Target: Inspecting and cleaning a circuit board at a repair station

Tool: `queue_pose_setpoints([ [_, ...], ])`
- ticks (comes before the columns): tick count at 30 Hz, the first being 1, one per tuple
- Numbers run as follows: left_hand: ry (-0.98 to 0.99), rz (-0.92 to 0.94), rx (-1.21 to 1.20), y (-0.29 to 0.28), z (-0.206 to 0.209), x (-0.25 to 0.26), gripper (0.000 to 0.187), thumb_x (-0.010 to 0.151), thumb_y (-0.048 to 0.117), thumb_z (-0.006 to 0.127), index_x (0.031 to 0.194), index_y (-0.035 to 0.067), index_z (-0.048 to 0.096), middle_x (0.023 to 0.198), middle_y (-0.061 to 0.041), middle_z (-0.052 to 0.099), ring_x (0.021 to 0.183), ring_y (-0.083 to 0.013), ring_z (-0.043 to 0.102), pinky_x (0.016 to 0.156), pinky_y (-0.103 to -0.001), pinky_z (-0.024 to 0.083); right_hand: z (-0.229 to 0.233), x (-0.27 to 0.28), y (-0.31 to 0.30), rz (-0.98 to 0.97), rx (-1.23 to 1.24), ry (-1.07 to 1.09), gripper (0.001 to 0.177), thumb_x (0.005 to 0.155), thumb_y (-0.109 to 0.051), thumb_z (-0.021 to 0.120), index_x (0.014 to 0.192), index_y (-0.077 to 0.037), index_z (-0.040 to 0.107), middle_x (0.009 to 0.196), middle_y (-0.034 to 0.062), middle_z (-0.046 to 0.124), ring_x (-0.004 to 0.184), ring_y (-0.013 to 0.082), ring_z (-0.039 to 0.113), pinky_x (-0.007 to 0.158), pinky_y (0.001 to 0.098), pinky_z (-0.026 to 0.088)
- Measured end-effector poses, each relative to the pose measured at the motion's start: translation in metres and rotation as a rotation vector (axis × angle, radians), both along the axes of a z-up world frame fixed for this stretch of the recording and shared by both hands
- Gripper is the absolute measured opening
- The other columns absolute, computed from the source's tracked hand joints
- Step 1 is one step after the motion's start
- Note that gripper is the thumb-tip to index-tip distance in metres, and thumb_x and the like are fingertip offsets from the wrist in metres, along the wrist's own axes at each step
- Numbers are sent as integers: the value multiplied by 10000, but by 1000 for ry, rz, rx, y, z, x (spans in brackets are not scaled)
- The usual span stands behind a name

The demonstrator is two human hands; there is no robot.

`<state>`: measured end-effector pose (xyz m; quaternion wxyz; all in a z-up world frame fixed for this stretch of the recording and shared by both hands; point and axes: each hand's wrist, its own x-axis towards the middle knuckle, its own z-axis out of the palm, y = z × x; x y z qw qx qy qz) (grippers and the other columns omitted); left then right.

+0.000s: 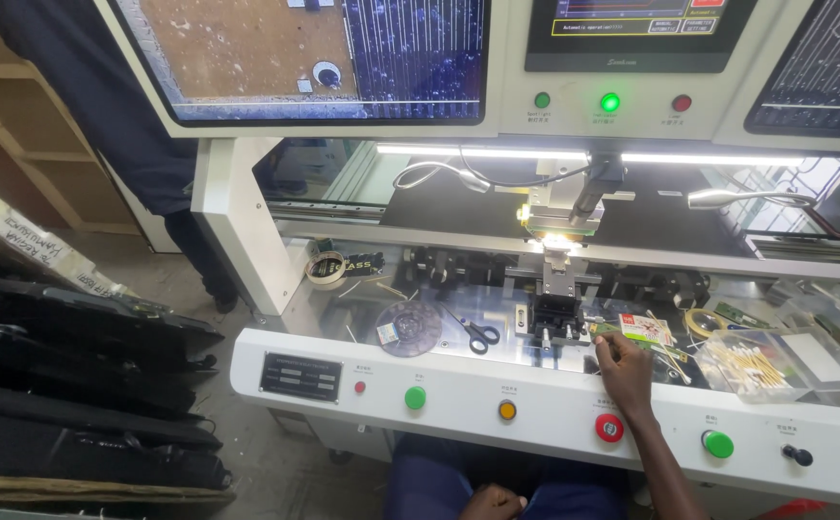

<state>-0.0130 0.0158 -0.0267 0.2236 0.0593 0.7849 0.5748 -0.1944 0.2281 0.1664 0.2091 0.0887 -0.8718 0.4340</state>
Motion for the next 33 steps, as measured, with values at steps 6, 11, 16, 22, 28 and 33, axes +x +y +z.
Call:
queue_pose_setpoints([
  [6,-27,19,11,-1,11,4,516,1041,378,559,562,237,430,571,149,427,551,20,395,553,-220,281,-2,-2,0,-7,18,22,192,954,-159,575,888,-56,724,594,46,600,515,124,466,477,276,374],
  [11,-2,-4,62,-1,3,3,519,1056,366,556,568,229,446,571,145,438,551,22,394,549,-214,275,-2,0,1,-9,18,21,199,948,-165,577,885,-53,728,584,44,604,503,121,464,467,277,357],
  [16,1,-7,56,-1,5,1,525,1053,375,558,566,234,423,575,152,420,554,25,382,543,-219,267,-1,0,0,-13,11,27,191,945,-161,581,892,-55,731,580,42,604,493,118,460,458,275,351],
  [22,-6,8,24,-2,8,2,521,1040,398,566,565,243,418,567,158,400,546,30,374,535,-216,263,0,0,0,-20,23,14,202,946,-172,574,896,-57,731,629,53,643,529,130,502,483,281,379],
  [28,6,-3,49,-2,5,1,519,1044,389,564,568,238,425,562,153,387,539,28,367,527,-226,252,-1,0,0,-26,33,13,205,946,-179,570,922,-60,736,668,65,669,545,138,522,481,283,391],
  [33,-22,5,91,-3,10,3,529,1057,368,569,567,232,425,567,143,403,546,23,374,546,-214,266,0,1,0,-19,17,20,193,940,-165,578,899,-59,734,600,44,620,519,123,480,484,276,362],
])
